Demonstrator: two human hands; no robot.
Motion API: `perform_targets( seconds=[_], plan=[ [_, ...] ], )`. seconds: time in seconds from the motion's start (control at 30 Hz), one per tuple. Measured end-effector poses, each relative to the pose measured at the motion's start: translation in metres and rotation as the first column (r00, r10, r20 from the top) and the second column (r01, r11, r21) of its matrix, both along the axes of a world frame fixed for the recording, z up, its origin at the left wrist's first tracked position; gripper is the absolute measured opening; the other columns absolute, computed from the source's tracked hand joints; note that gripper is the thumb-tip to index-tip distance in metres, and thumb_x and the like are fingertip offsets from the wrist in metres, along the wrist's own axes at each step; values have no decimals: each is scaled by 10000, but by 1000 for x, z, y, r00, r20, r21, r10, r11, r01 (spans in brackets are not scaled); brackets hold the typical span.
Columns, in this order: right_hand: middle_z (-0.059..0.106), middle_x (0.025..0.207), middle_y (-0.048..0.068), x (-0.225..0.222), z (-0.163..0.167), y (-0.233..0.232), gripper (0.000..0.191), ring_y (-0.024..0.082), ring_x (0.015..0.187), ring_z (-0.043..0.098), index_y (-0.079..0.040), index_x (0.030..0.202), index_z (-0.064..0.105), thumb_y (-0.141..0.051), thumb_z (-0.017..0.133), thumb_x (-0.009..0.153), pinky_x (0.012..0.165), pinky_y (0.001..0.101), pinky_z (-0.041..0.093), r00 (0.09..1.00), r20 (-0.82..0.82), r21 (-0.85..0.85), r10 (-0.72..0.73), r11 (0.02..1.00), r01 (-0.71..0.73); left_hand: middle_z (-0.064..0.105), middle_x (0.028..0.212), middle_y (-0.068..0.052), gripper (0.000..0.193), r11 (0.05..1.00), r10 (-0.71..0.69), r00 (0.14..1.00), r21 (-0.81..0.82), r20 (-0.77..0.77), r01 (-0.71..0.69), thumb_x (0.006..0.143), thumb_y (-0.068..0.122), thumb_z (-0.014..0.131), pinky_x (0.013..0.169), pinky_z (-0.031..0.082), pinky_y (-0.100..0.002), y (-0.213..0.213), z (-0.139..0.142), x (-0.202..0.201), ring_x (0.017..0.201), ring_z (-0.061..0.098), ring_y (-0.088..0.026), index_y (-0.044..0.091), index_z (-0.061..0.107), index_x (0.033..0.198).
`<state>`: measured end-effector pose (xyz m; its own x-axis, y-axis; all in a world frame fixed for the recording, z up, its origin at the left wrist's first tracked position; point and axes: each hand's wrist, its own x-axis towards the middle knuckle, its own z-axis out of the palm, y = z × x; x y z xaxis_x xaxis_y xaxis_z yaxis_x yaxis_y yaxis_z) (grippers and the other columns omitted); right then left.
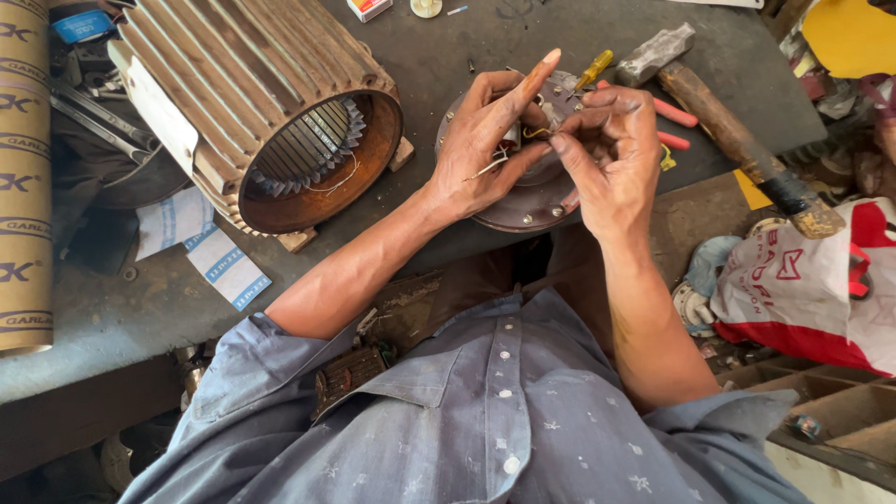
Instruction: The person repairs an electrical motor by installing a capacitor and connecting wires to a terminal block. They use a screwdriver to secure the connections and adjust the wiring on the motor's end plate.
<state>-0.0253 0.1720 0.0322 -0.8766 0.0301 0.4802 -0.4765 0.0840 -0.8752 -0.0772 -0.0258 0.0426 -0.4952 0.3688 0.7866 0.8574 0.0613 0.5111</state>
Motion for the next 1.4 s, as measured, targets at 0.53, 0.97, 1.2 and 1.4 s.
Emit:
perform_targets(
  seconds=[0.53,0.97,1.2,1.4],
  plan=[
    [636,979,58,5,5,-1,467,100,914,653,-71,1299,409,101,717,995,841,230,541,999,-11,171,49,984,-46,532,1180,-22,918,986,-128,951,138,283,91,944,-75,802,827,577,-245,1,-7,0,936,679,-65,272,314,1639],
    [670,1071,85,18,5,-13,391,144,957,696,2,1299,517,43,734,976,913,262,552,973,-168,287,-157,937,201,585,941,-8,901,992,34,989,114,147,-52,973,-73,760,822,539,-288,-1,-10,-2,885,604,-117,229,267,1665],
    [695,1139,122,8,35,1,186,244,1055,692,-4,1186,691,-20,767,1017,1000,340,559,931,-338,521,-135,797,305,599,953,-15,882,982,-73,978,188,196,36,979,-75,773,864,564,-274,0,-9,-1,875,636,-103,228,283,1647],
    [739,1094,60,-2,46,-2,164,273,1080,661,-67,1078,781,-112,868,947,1015,397,554,902,-416,656,-116,649,386,612,971,-11,868,985,-72,978,168,196,39,984,-45,803,847,558,-273,-1,-7,-2,880,649,-92,244,281,1614]
  ],
)
